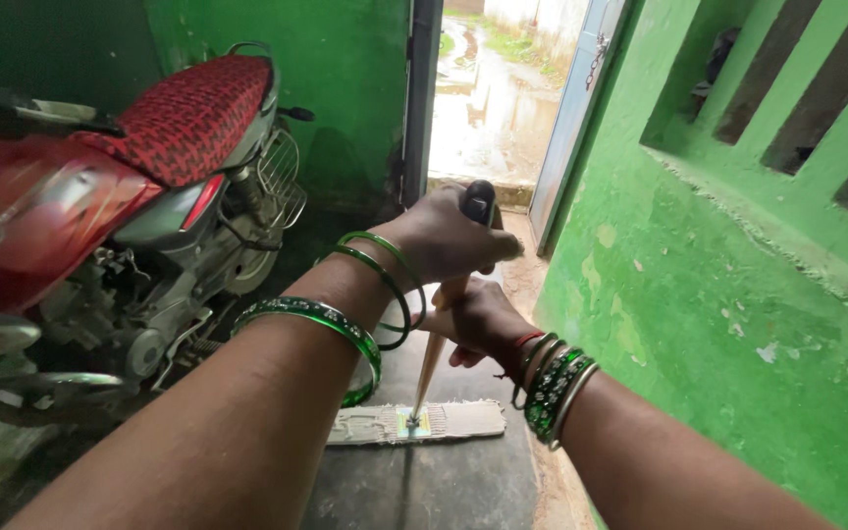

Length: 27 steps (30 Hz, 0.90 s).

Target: The person mops the floor in a garage using a mop with a yellow handle, working around a parked motorcycle and moving the tool back and forth.

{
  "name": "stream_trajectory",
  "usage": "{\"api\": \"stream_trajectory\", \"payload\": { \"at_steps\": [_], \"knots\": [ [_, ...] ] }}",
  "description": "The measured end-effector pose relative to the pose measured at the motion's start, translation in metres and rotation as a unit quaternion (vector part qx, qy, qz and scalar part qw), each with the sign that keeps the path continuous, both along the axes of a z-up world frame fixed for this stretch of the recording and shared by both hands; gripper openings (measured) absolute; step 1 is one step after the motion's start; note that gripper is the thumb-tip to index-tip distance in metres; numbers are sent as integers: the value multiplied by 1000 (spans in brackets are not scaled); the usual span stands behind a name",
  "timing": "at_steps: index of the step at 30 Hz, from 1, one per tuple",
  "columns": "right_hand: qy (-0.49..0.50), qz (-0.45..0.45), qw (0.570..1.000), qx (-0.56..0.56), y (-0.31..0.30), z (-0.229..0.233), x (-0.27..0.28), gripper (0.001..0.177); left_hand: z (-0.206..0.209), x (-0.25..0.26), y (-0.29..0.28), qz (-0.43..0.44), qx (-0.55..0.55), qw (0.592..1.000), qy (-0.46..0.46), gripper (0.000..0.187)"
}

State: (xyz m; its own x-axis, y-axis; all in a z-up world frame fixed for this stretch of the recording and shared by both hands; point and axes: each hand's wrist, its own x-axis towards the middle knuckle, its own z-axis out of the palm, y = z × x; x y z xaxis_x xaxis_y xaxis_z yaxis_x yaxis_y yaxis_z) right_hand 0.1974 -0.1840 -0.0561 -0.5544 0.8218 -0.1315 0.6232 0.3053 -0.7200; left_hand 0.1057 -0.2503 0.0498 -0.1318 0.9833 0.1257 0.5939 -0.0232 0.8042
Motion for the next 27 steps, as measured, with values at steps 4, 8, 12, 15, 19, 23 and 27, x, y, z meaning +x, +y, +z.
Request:
{"api": "stream_trajectory", "payload": {
  "at_steps": [4, 8, 12, 15, 19, 23, 27],
  "knots": [
    [109, 13, 983, 147, 19, -4, -12, 21, 12, 0, 9, 9, 34, 999, -4, 31],
    [145, 1, 967, 209, 46, -4, -29, 22, 30, -16, 23, 14, 147, 989, 2, 22],
    [173, 22, 953, 247, 80, 4, -51, 23, 38, -30, 46, 16, 203, 976, 74, 22],
    [248, 64, 930, 264, 109, -7, -70, 23, 27, -42, 65, 38, 222, 958, 176, 25],
    [374, 151, 823, 399, 165, -37, -111, 46, -1, -69, 95, 61, 177, 959, 215, 28],
    [351, 178, 887, 241, 224, -94, -157, 44, -44, -98, 129, 109, 101, 966, 210, 26],
    [527, 191, 701, -441, 243, -151, -194, 25, -90, -118, 130, 196, 19, 970, 146, 27]
  ]
}}
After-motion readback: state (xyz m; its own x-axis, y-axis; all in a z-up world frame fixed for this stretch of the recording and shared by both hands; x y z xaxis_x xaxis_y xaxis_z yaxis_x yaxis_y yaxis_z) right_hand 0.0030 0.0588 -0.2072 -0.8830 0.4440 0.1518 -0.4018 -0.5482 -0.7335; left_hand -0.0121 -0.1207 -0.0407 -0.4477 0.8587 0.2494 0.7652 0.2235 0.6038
